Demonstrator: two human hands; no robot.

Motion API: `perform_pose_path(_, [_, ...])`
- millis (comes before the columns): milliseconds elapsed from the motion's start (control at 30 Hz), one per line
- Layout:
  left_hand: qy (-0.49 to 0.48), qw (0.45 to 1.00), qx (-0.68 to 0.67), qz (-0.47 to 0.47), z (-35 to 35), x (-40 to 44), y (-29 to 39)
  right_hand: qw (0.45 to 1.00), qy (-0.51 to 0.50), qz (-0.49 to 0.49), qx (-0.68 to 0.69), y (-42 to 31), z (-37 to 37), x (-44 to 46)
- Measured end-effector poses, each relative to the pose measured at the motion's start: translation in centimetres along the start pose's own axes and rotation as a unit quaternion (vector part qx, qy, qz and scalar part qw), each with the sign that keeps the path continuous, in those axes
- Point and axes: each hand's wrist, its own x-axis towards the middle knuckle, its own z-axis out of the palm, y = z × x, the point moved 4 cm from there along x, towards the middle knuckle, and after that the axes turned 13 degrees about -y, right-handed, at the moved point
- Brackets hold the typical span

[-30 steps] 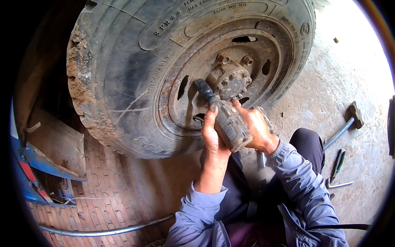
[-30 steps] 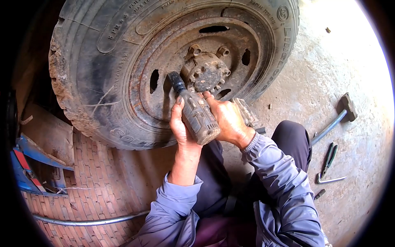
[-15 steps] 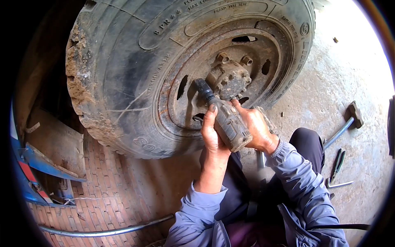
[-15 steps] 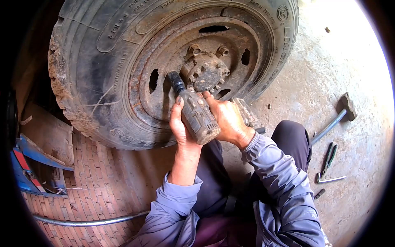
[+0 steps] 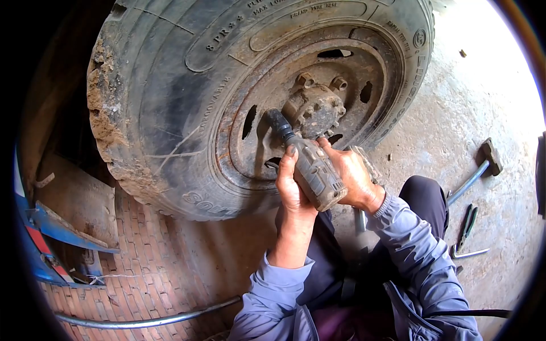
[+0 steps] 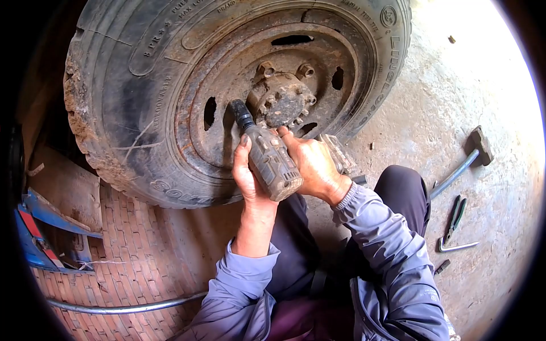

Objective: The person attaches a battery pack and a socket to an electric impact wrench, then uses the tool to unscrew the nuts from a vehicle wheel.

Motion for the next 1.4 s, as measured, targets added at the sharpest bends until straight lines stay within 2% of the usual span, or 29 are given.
perform_pose_path(467, [-0.02, 1.0, 0.0, 0.0, -0.1, 0.0, 0.1, 1.0, 0.014, -0.01, -0.01, -0.1, -0.2, -0.1])
perform_pose_path(667, [0.008, 1.0, 0.017, 0.005, -0.7, 0.5, 0.3, 0.999, 0.03, -0.037, -0.026, 0.1, -0.5, 0.2])
perform_pose_path(867, [-0.017, 0.997, 0.01, -0.076, -1.1, 1.7, 1.4, 0.997, 0.048, -0.064, -0.012, 0.0, -0.5, 0.0])
perform_pose_path(1000, [-0.016, 0.992, -0.054, -0.116, -2.0, 3.3, 1.7, 0.998, 0.039, -0.029, -0.034, -0.5, -0.4, -0.4])
perform_pose_path(1067, [-0.074, 0.989, -0.063, -0.113, -2.5, 4.0, 1.7, 0.999, 0.038, -0.002, -0.035, -0.4, -0.3, -0.4])
perform_pose_path(1133, [-0.055, 0.991, -0.052, -0.114, -2.9, 4.1, 1.5, 0.999, 0.032, 0.0, -0.038, -0.2, -0.6, -0.4])
perform_pose_path(1200, [-0.036, 0.994, -0.029, -0.102, -3.0, 4.0, 1.6, 0.997, 0.041, -0.055, -0.031, 0.0, -0.4, -0.2])
perform_pose_path(1400, [0.004, 0.996, 0.007, -0.09, -2.3, 3.5, 1.9, 1.0, 0.003, -0.011, -0.019, -1.0, -0.9, -0.6])
